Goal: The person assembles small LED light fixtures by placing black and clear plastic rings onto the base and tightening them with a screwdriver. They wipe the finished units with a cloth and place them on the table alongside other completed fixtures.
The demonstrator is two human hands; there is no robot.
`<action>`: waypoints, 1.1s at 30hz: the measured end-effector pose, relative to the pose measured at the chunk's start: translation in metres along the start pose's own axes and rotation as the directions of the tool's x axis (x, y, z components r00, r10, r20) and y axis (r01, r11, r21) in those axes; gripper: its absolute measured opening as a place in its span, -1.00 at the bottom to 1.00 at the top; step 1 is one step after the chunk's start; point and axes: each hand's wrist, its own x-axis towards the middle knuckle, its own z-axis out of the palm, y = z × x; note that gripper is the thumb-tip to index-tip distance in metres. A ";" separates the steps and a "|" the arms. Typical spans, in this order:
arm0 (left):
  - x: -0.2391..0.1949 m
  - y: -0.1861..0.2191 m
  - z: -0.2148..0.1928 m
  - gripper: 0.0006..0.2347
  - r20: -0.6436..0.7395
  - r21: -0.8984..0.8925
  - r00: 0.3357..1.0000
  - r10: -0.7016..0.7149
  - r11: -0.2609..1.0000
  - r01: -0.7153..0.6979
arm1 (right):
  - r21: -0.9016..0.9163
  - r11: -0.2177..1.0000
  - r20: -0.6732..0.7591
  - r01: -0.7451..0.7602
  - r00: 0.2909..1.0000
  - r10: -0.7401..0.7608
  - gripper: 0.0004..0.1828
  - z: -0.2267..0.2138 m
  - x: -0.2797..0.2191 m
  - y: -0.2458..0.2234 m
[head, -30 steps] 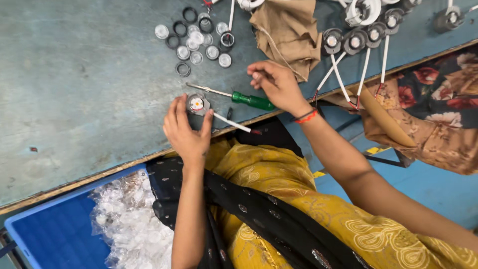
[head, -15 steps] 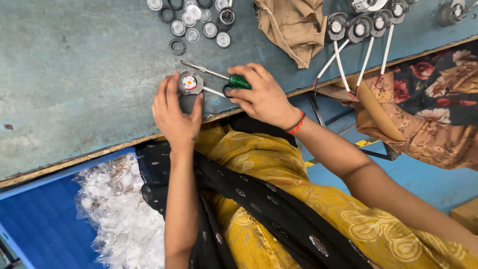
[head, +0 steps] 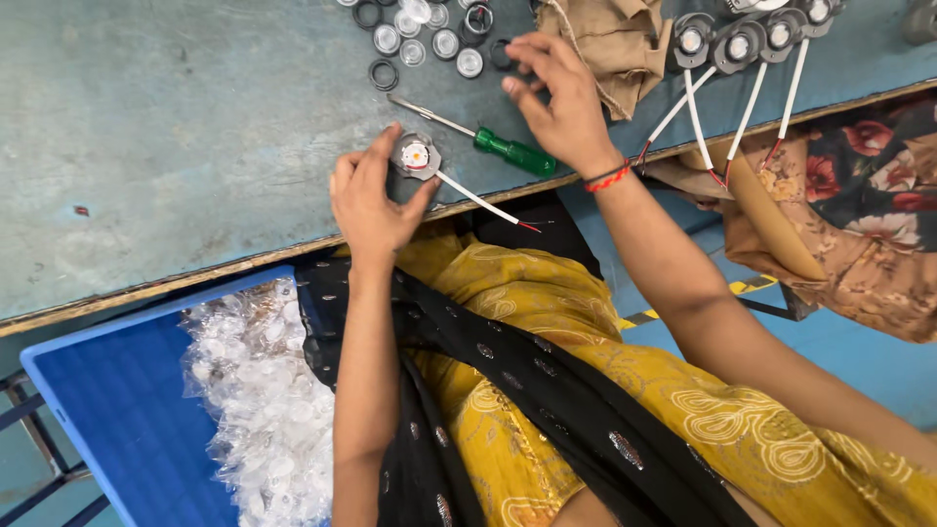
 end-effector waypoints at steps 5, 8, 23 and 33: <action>-0.002 -0.002 0.003 -0.37 -0.060 0.005 0.995 0.080 0.997 -0.079 | -0.208 0.971 0.123 0.121 0.988 -0.097 -0.56 0.002 -0.034 -0.020; -0.003 -0.004 0.003 -0.38 -0.014 -0.037 0.998 0.062 0.997 -0.063 | -0.244 0.964 0.165 0.106 0.984 -0.067 -0.58 -0.006 -0.053 -0.023; 0.067 -0.038 0.012 -0.76 -0.065 0.038 0.989 0.131 0.991 -0.129 | -0.351 0.934 -0.136 0.068 0.983 -0.122 -0.64 -0.030 -0.071 0.002; 0.033 -0.039 0.017 -0.90 -0.198 -0.088 0.980 -0.026 0.996 0.009 | -0.450 0.890 -0.196 0.078 0.963 -0.183 -0.72 -0.025 -0.069 -0.004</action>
